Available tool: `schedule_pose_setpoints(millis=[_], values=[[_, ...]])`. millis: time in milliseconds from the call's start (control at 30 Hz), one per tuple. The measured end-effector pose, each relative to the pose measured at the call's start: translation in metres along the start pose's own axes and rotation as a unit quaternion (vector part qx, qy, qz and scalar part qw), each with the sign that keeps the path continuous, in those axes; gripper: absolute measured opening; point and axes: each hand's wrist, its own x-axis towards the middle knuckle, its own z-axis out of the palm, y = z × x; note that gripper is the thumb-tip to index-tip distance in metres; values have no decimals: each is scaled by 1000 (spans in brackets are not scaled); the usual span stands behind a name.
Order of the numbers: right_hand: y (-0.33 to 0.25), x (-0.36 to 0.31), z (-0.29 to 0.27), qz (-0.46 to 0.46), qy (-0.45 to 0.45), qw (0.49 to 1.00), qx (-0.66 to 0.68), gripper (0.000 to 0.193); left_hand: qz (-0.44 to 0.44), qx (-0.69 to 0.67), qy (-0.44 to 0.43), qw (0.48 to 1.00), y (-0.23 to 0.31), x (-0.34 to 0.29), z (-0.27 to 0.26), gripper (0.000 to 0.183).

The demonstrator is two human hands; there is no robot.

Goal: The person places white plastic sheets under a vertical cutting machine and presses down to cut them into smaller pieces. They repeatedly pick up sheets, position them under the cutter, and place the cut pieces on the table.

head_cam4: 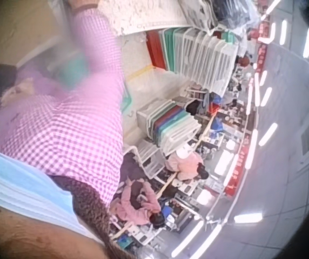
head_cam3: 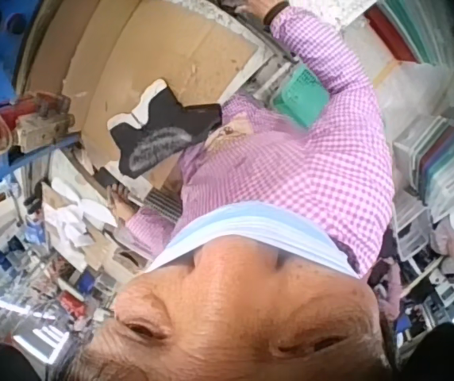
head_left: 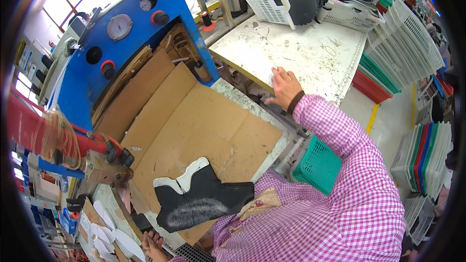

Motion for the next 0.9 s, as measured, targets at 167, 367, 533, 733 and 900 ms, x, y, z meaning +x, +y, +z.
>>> schedule_pose_setpoints(millis=[167,367,533,733,900], values=[[-2,-35,-29,-41,176,982,48,17,57,-35,-73,995,25,-24,30,34],[-9,-62,-99,51,108,705,699,13,166,-90,-353,916,61,-35,95,61],[-66,-78,-116,52,-130,441,886,19,-28,-305,-376,875,82,-61,157,50],[-148,-89,-108,41,-282,319,904,15,-11,-436,-386,813,97,-73,120,47],[-185,-79,-110,-25,-276,480,833,14,298,-290,-437,798,97,-79,95,58]])
